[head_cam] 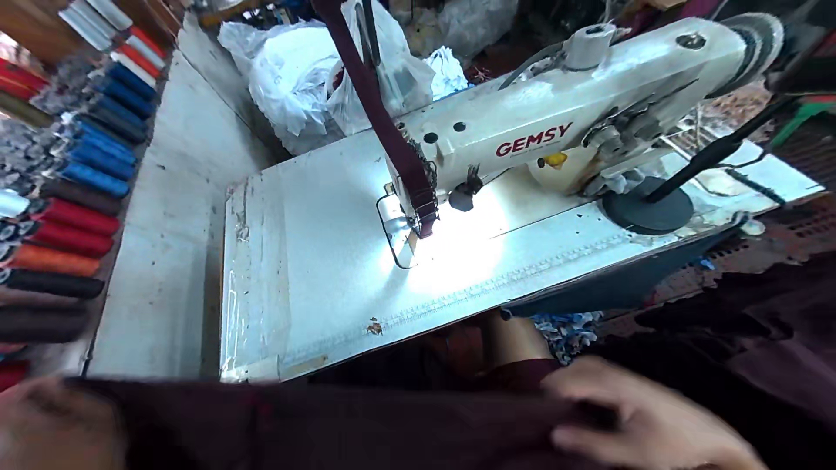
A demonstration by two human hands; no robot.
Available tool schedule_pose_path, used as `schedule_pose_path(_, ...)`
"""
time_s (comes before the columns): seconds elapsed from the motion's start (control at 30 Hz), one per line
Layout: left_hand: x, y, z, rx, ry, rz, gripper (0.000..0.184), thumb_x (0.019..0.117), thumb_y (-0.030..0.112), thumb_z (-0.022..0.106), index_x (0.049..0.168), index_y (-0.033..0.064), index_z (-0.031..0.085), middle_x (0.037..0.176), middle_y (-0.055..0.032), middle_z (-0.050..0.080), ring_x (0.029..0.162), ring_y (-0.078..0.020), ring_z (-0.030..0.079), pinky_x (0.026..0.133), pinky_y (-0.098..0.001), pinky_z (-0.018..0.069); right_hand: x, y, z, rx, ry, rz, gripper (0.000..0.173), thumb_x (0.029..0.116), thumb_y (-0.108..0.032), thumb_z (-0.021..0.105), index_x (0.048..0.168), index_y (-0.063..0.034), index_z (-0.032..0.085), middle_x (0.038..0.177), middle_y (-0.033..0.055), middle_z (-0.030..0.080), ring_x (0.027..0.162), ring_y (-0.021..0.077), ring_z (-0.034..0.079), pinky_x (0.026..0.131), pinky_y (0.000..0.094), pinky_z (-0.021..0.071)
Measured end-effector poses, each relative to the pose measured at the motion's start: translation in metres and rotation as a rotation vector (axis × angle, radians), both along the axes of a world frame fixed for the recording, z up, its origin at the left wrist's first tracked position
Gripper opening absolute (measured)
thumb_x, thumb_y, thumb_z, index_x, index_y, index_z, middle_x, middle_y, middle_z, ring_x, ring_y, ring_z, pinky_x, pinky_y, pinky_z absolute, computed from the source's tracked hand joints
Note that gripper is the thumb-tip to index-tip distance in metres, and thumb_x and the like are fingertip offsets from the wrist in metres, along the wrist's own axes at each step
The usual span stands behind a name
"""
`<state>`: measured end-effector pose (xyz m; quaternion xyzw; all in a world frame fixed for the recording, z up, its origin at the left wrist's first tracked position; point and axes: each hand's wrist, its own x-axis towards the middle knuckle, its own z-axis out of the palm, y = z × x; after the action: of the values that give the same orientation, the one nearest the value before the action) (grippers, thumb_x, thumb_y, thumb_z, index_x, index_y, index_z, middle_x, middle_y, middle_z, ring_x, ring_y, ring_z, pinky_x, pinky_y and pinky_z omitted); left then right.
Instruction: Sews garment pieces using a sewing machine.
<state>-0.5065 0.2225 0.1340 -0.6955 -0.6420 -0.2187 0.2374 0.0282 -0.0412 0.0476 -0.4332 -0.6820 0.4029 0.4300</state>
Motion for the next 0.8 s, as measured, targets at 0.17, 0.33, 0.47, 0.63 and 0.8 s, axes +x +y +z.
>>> schedule_pose_path(0.17,0.166,0.06,-0.082,-0.395,-0.215,-0.308,0.043,0.1108,0.023,0.037,0.132,-0.0085,0.057,0.116,-0.0361,0.065,0.106,-0.0551,0.065,0.088,-0.0706,0.0496,0.083,0.03,0.018,0.166,-0.458,-1.165,0.029,0.0874,-0.023,0.071,0.104,0.0015,0.068,0.092,0.0163,0.071,0.082,0.0207,0.067,0.074,0.0416,0.0549)
schedule_pose_path(0.33,0.261,0.057,-0.105,-0.319,-0.379,-0.471,0.038,0.1039,0.021,0.052,0.131,-0.0049,0.062,0.132,-0.0299,0.06,0.125,-0.049,0.057,0.104,-0.0662,0.0425,0.052,0.083,0.003,0.076,-0.545,-1.008,0.031,0.1001,-0.026,0.064,0.122,-0.0057,0.072,0.116,0.016,0.071,0.089,0.0227,0.072,0.077,0.0405,0.0621)
schedule_pose_path(0.47,0.326,0.007,-0.124,-0.395,-0.319,-0.893,0.028,0.1033,0.03,0.057,0.116,0.013,0.076,0.119,-0.0042,0.074,0.117,-0.0217,0.067,0.106,-0.0454,0.0506,0.013,0.127,-0.039,0.036,-0.598,-0.899,0.025,0.0979,-0.031,0.064,0.111,-0.015,0.078,0.102,0.0056,0.074,0.079,0.0192,0.07,0.068,0.0424,0.0599)
schedule_pose_path(0.63,0.338,-0.002,-0.136,-0.643,-0.107,-0.841,0.069,0.1013,0.065,0.041,0.151,0.018,0.053,0.163,-0.0083,0.039,0.155,-0.0257,0.028,0.128,-0.0543,0.0137,0.043,0.144,-0.046,-0.106,-0.788,-1.038,0.026,0.0958,-0.033,0.065,0.11,-0.0159,0.077,0.103,0.0118,0.074,0.083,0.0362,0.072,0.064,0.0616,0.0534)
schedule_pose_path(0.8,0.333,0.0,-0.141,-0.573,-0.072,-0.827,0.056,0.1088,0.044,0.034,0.15,0.0104,0.053,0.162,-0.0083,0.042,0.153,-0.0229,0.034,0.127,-0.0483,0.0206,0.083,0.142,-0.044,-0.172,-0.821,-1.046,0.027,0.0966,-0.03,0.063,0.113,-0.0128,0.075,0.106,0.0148,0.074,0.09,0.039,0.072,0.07,0.0635,0.0528)
